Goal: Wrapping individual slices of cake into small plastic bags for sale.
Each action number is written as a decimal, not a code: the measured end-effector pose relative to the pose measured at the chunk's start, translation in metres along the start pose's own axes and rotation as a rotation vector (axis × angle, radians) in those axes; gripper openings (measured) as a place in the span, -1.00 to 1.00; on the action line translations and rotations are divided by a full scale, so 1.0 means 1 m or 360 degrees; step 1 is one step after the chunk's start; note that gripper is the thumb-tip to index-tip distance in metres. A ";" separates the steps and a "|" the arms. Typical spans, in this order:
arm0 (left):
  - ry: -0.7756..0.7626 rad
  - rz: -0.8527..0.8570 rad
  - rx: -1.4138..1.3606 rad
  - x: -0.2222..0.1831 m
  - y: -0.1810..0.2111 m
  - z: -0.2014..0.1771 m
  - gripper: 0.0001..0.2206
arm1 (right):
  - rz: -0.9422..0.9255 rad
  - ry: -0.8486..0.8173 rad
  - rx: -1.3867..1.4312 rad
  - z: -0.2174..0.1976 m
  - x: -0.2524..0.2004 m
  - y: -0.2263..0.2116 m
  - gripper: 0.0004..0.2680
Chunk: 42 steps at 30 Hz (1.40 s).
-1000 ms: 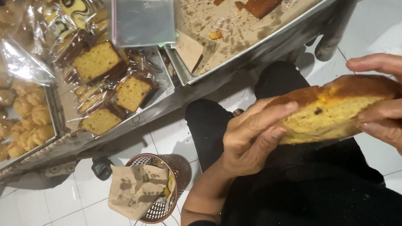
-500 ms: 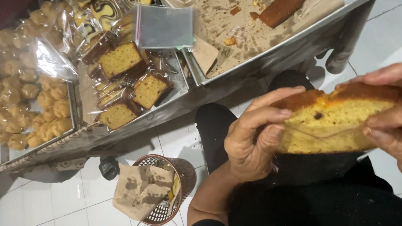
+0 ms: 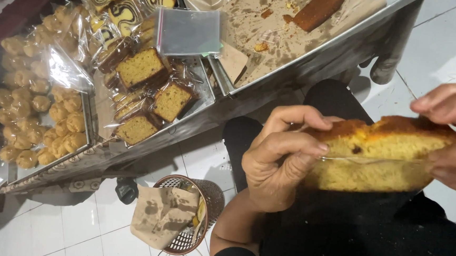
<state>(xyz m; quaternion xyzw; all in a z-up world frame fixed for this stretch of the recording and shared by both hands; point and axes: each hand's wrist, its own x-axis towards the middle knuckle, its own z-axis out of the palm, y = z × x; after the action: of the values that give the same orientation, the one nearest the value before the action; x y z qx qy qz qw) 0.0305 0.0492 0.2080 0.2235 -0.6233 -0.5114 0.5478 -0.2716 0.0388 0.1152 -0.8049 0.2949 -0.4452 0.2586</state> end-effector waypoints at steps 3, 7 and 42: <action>-0.0039 -0.0026 -0.0059 0.002 0.004 -0.001 -0.93 | 0.0012 0.0021 -0.0011 0.000 -0.014 0.014 -0.87; -0.0134 0.0130 -0.0157 0.010 -0.017 -0.007 -0.88 | 0.0367 0.0122 0.0377 0.004 -0.016 0.000 -0.87; -0.0023 0.0124 0.0458 0.022 -0.050 0.025 -0.90 | 0.0242 -0.0469 0.1589 0.035 0.043 0.081 -0.32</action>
<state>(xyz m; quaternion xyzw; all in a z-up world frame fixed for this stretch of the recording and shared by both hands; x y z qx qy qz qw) -0.0130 0.0212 0.1770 0.2716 -0.7023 -0.3967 0.5250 -0.2425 -0.0424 0.0678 -0.6140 0.0648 -0.3935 0.6811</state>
